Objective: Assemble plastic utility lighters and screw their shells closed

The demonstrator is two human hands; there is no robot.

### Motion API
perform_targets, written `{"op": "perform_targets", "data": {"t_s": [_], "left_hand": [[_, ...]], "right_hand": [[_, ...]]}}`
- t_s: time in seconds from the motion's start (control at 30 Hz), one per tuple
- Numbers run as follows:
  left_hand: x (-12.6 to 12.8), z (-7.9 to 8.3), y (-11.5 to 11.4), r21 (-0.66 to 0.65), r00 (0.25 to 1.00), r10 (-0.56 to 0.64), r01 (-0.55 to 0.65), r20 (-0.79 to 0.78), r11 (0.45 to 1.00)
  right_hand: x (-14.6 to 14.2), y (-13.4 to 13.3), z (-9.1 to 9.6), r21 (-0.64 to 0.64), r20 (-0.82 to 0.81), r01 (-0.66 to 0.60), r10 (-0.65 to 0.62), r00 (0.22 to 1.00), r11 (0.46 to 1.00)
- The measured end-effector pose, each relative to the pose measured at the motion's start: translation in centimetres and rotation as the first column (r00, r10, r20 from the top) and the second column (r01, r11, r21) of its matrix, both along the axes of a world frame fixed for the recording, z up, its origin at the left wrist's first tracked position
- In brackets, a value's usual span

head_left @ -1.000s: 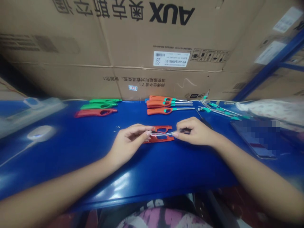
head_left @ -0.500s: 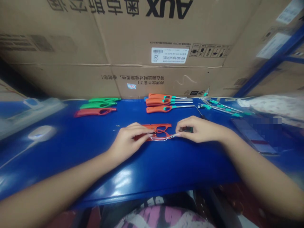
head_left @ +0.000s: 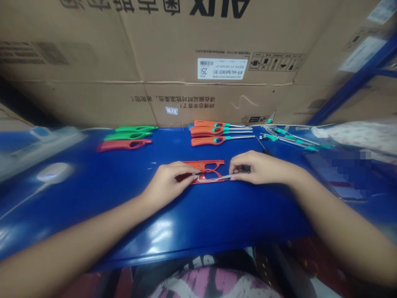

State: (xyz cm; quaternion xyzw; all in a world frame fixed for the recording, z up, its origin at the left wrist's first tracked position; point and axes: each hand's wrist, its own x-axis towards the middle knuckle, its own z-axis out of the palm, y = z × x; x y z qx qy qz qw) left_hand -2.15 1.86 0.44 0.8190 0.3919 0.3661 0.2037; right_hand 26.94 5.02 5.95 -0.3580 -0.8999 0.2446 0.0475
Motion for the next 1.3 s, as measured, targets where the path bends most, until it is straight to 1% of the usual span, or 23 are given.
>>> {"op": "perform_targets", "data": {"t_s": [0.13, 0.23, 0.3, 0.43, 0.5, 0.6, 0.73, 0.83, 0.97, 1.1, 1.17, 1.3], "left_hand": [[0.04, 0.04, -0.03, -0.041, 1.0, -0.025, 0.025, 0.012, 0.999], [0.08, 0.07, -0.02, -0.054, 0.999, -0.032, 0.032, 0.011, 0.998], [0.1, 0.03, 0.0, -0.052, 0.999, -0.039, 0.039, 0.007, 0.998], [0.07, -0.18, 0.09, -0.026, 0.998, -0.063, 0.063, 0.005, 0.998], [0.04, -0.29, 0.13, -0.017, 0.997, -0.071, 0.072, 0.006, 0.997], [0.01, -0.38, 0.14, 0.001, 0.997, -0.083, 0.083, 0.009, 0.997], [0.04, -0.4, 0.04, 0.023, 0.996, -0.086, 0.086, 0.006, 0.996], [0.05, -0.4, 0.01, 0.029, 0.997, -0.081, 0.081, -0.004, 0.996], [0.09, -0.33, 0.02, 0.047, 0.997, -0.079, 0.079, -0.008, 0.996], [0.18, -0.16, -0.06, 0.05, 0.997, -0.076, 0.076, -0.003, 0.996], [0.21, -0.1, -0.11, 0.044, 0.997, -0.074, 0.074, -0.002, 0.996], [0.23, -0.09, -0.12, 0.035, 0.998, -0.068, 0.068, 0.002, 0.997]], "right_hand": [[-0.08, -0.08, -0.03, -0.003, 0.036, 0.03, -0.03, 0.999, 1.0], [-0.22, -0.11, -0.1, -0.005, 0.039, 0.041, -0.041, 0.998, 0.999], [-0.29, -0.09, -0.24, -0.016, 0.035, 0.07, -0.069, 0.997, 0.997], [-0.31, 0.02, -0.7, -0.106, 0.033, 0.172, -0.169, 0.985, 0.979], [-0.31, 0.1, -0.88, -0.149, 0.038, 0.201, -0.198, 0.979, 0.968], [-0.33, 0.19, -0.88, -0.145, 0.061, 0.223, -0.216, 0.975, 0.964], [-0.32, 0.2, -0.43, -0.117, 0.09, 0.22, -0.21, 0.974, 0.969], [-0.29, 0.08, -0.12, -0.089, 0.092, 0.18, -0.172, 0.981, 0.98], [-0.4, -0.18, -0.18, -0.055, 0.029, 0.138, -0.137, 0.99, 0.989], [-0.63, -0.24, -0.56, -0.029, -0.021, 0.066, -0.066, 0.998, 0.997], [-0.7, -0.21, -0.71, -0.014, -0.017, 0.074, -0.074, 0.997, 0.997], [-0.84, -0.13, -0.96, -0.016, -0.022, 0.147, -0.147, 0.989, 0.989]]}}
